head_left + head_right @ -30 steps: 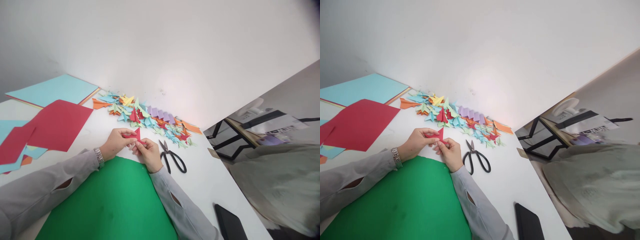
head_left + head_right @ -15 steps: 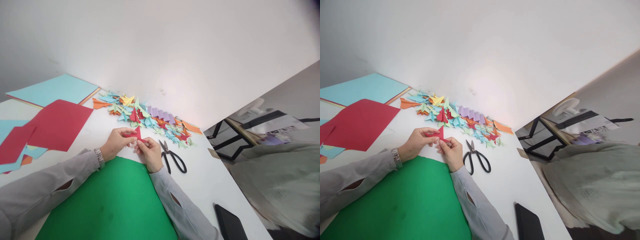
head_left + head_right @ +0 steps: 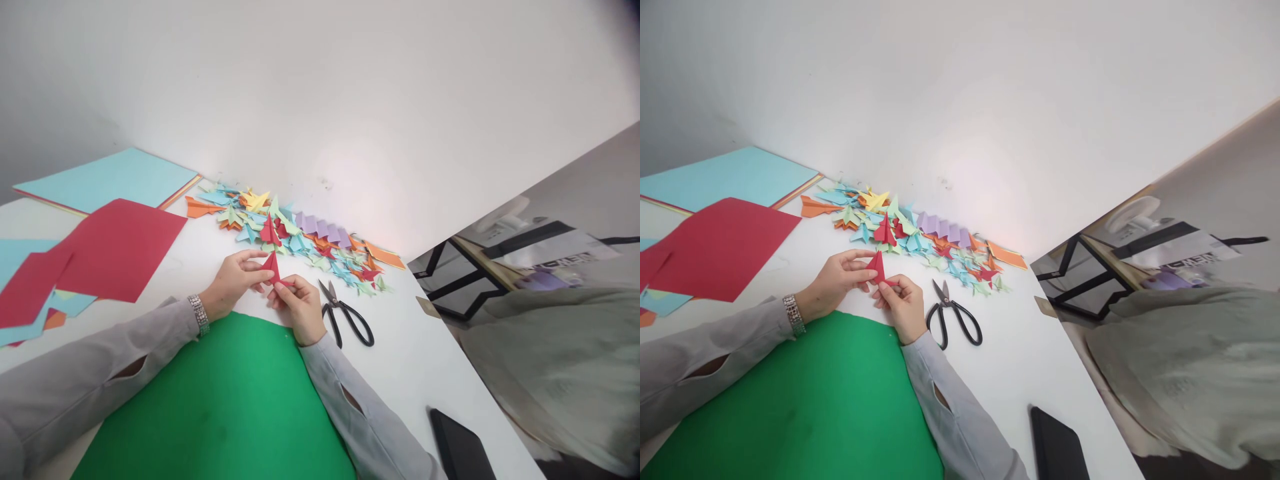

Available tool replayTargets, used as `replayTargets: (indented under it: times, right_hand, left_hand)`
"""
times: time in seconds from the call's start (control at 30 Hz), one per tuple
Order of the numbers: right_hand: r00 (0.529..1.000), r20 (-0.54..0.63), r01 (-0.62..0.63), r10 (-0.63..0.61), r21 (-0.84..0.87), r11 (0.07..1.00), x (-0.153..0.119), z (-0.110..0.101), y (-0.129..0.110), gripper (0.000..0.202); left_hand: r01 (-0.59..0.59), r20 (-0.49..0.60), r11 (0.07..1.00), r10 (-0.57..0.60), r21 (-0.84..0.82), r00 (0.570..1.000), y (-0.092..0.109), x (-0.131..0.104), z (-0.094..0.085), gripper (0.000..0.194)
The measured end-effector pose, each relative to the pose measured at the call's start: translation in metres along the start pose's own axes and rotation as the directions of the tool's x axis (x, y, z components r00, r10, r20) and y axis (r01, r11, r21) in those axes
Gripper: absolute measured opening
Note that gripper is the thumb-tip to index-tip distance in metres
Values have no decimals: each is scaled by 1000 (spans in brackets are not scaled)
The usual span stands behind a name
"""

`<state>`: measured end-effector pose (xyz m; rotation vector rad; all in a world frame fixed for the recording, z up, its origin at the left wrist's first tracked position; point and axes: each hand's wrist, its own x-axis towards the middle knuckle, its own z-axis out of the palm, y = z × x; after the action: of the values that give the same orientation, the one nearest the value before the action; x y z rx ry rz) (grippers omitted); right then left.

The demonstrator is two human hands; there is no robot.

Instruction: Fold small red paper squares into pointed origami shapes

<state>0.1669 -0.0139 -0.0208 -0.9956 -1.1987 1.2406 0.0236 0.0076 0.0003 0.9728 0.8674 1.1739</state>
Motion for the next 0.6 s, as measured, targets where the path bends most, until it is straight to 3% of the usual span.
replayTargets:
  times: [0.2,0.37,0.6]
  right_hand:
    - [997,-68,-23,27,46,999,0,-2,-3,16]
    - [999,11,-30,30,10,999,-1,-3,-3,15]
    - [1000,23,-19,19,2,1000,-1,-2,-2,24]
  left_hand:
    - [67,32,987,-63,-146,997,5,1,-1,41]
    - [62,113,998,-65,29,991,5,-1,-1,30]
    - [-32,194,978,-9,208,981,0,-1,-4,26]
